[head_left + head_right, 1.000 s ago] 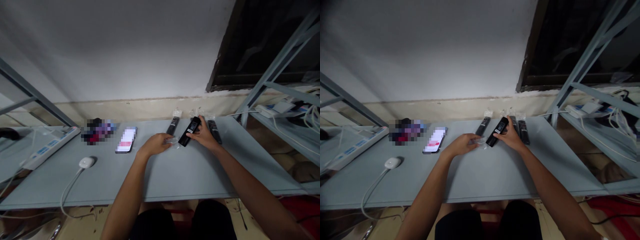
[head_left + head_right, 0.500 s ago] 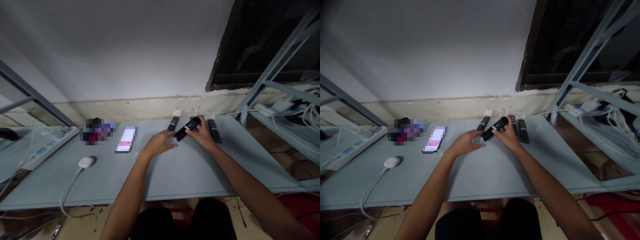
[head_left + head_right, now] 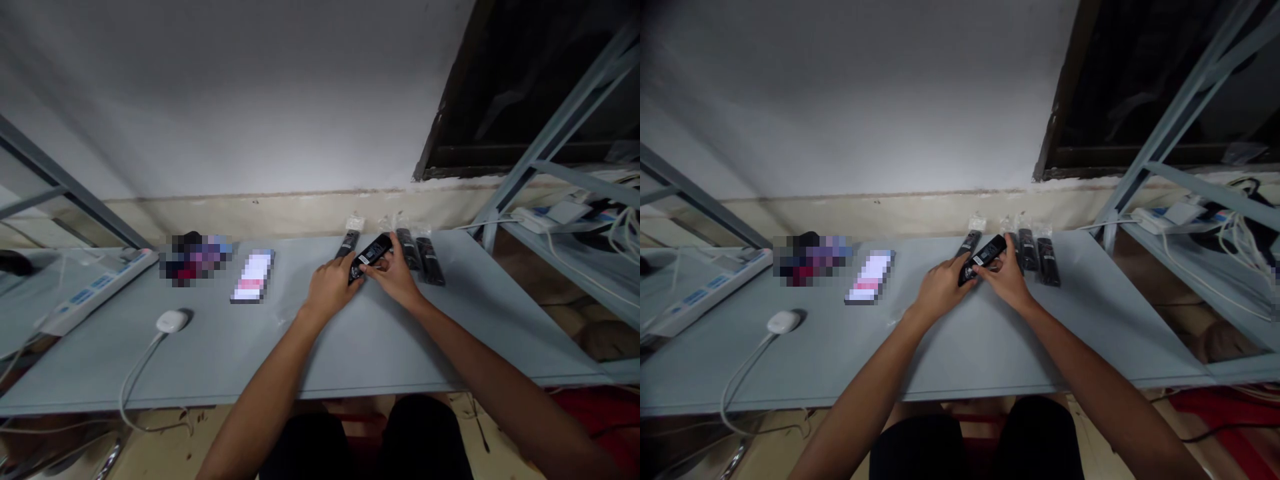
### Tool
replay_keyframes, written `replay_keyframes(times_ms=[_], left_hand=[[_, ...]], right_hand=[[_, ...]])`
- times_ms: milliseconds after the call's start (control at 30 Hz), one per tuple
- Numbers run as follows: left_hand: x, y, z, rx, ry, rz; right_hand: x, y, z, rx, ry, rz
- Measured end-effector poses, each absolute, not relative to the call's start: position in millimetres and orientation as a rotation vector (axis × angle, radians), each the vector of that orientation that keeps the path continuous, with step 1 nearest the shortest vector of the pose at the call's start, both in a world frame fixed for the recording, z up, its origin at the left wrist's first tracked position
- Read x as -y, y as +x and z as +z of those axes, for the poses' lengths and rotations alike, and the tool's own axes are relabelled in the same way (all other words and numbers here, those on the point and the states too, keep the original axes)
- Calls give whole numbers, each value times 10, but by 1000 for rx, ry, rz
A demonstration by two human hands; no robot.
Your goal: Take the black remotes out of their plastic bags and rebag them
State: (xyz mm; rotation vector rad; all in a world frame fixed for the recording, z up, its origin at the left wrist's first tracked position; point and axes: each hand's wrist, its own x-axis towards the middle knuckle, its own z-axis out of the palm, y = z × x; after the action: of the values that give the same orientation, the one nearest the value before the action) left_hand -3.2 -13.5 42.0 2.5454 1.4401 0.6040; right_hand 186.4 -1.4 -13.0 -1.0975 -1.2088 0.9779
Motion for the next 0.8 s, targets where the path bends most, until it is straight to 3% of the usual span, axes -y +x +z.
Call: replay_keyframes(times_ms=[300,800], left_hand=[[159,-109,434,-1081,2223,632],[-70,-152,239,-961,1513,778]], right_hand=[[-8,2079,-89,1290,-1122,1097],[-19,2266,-33,1314,-1126,1185]])
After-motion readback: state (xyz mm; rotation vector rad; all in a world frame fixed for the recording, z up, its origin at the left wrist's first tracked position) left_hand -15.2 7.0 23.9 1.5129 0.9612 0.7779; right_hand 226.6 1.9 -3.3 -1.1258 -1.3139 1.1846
